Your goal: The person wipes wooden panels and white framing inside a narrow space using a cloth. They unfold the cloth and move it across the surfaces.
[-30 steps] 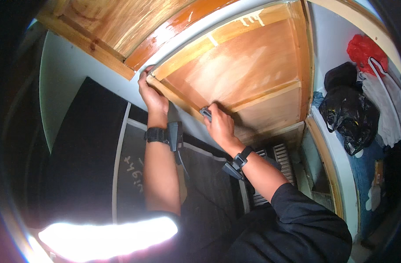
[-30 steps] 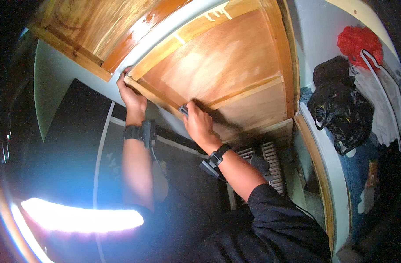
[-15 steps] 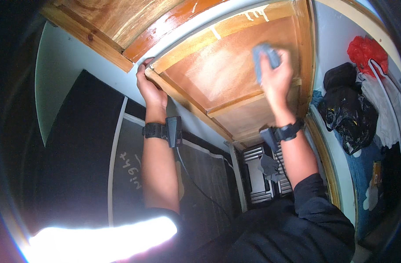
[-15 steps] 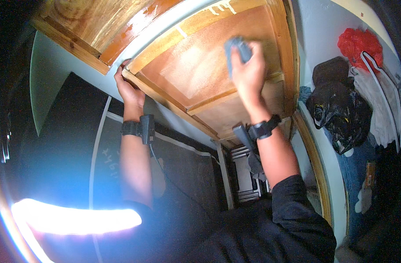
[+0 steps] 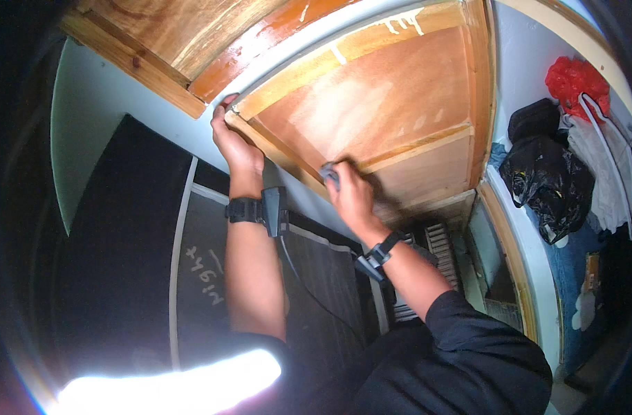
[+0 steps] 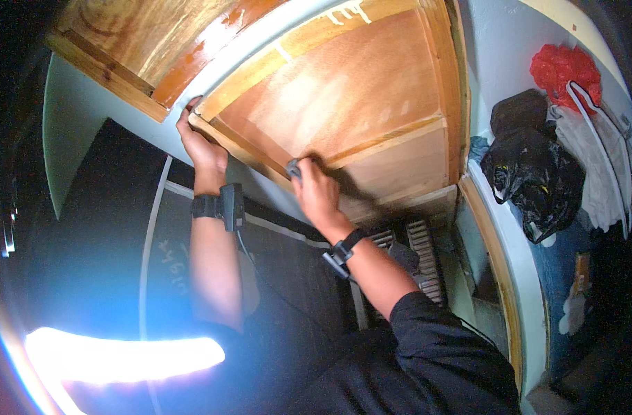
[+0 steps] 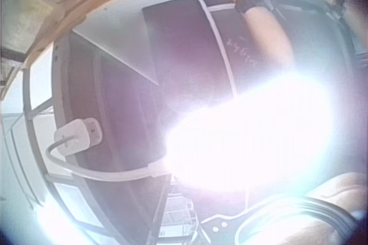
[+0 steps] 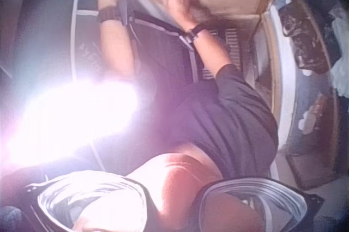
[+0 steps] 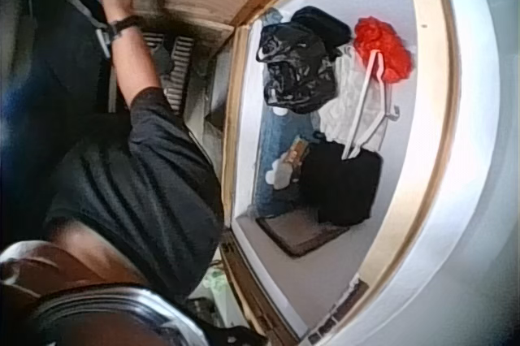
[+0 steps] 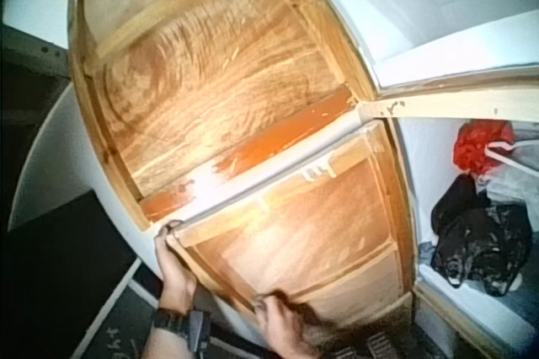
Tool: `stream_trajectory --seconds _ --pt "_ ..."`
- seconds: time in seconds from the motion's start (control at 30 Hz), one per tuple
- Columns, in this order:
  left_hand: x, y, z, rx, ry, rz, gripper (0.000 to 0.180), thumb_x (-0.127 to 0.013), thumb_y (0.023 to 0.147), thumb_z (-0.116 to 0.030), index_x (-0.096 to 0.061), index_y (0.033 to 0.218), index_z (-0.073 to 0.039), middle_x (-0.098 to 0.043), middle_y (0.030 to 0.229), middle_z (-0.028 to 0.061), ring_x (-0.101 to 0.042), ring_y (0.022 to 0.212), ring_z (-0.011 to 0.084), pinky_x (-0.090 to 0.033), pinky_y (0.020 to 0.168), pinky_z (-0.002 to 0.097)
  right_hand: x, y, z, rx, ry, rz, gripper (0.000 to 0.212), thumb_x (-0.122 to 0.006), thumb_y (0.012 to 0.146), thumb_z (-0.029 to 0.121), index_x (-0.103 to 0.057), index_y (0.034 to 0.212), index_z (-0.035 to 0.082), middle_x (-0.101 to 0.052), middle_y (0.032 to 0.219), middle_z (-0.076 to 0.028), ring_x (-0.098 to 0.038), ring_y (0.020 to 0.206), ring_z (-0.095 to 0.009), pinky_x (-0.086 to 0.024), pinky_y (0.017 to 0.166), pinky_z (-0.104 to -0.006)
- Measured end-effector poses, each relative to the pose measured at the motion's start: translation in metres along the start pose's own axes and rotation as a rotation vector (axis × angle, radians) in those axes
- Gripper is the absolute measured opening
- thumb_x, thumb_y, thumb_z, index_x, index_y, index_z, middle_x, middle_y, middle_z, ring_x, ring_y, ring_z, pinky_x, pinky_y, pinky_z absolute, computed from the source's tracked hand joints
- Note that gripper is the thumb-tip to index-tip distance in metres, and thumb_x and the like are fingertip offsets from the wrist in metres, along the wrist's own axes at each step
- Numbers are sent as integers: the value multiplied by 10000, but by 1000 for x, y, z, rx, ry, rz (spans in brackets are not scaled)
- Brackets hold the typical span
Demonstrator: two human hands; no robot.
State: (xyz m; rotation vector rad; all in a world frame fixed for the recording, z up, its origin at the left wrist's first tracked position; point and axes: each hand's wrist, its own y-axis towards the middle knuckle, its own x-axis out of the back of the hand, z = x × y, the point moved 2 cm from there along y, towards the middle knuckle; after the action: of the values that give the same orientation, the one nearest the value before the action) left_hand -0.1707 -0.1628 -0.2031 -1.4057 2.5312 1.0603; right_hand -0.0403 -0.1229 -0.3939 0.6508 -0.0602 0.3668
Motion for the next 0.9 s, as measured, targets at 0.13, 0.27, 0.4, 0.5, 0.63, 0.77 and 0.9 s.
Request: stream_trajectory --seconds 0.13,0.27,0.4,0.5,0.63,0.77,0.9 --pt "-2 -1 -4 31 11 31 319 -384 931 -269 -580 983 -24 -593 1016 90 -552 997 214 -414 912 347 -6 6 11 -120 6 71 282 -662 799 162 -491 1009 86 -643 878 -185 -628 782 -405 -497 652 -487" --pt "4 1 -6 36 35 10 320 -375 930 -267 -580 978 -26 -593 1004 91 -552 995 211 -413 912 343 16 23 9 -114 79 16 219 -663 809 178 -552 965 72 -654 846 -180 -638 778 -383 -504 656 -467" --pt "3 0 -5 25 36 -2 328 -366 928 -280 -576 982 -34 -591 1012 93 -552 997 213 -418 909 350 63 66 4 -15 68 -258 208 -688 795 158 -580 938 53 -642 788 -194 -644 713 -364 -505 606 -427" --pt "1 -2 -5 8 30 -6 323 -368 926 -278 -576 983 -37 -590 1018 94 -551 994 214 -417 907 349 101 101 15 104 79 -437 205 -689 803 166 -592 937 44 -648 782 -190 -652 717 -351 -509 616 -413" --pt "0 0 -5 12 26 -17 319 -376 923 -269 -583 972 -31 -594 1010 97 -549 988 219 -411 909 348 132 132 30 148 139 -641 211 -682 827 158 -578 947 19 -659 814 -177 -667 742 -307 -518 662 -372" --pt "1 2 -1 -24 19 -25 318 -380 923 -263 -587 958 -25 -597 996 99 -549 986 224 -409 910 352 108 117 22 164 211 -697 208 -660 848 143 -558 961 1 -649 838 -194 -662 759 -317 -518 672 -384" --pt "2 0 -4 1 19 -40 326 -375 925 -267 -589 958 -24 -597 999 102 -548 988 224 -409 911 353 45 61 12 105 120 -465 176 -643 830 134 -567 945 25 -621 785 -203 -628 708 -367 -501 612 -422"
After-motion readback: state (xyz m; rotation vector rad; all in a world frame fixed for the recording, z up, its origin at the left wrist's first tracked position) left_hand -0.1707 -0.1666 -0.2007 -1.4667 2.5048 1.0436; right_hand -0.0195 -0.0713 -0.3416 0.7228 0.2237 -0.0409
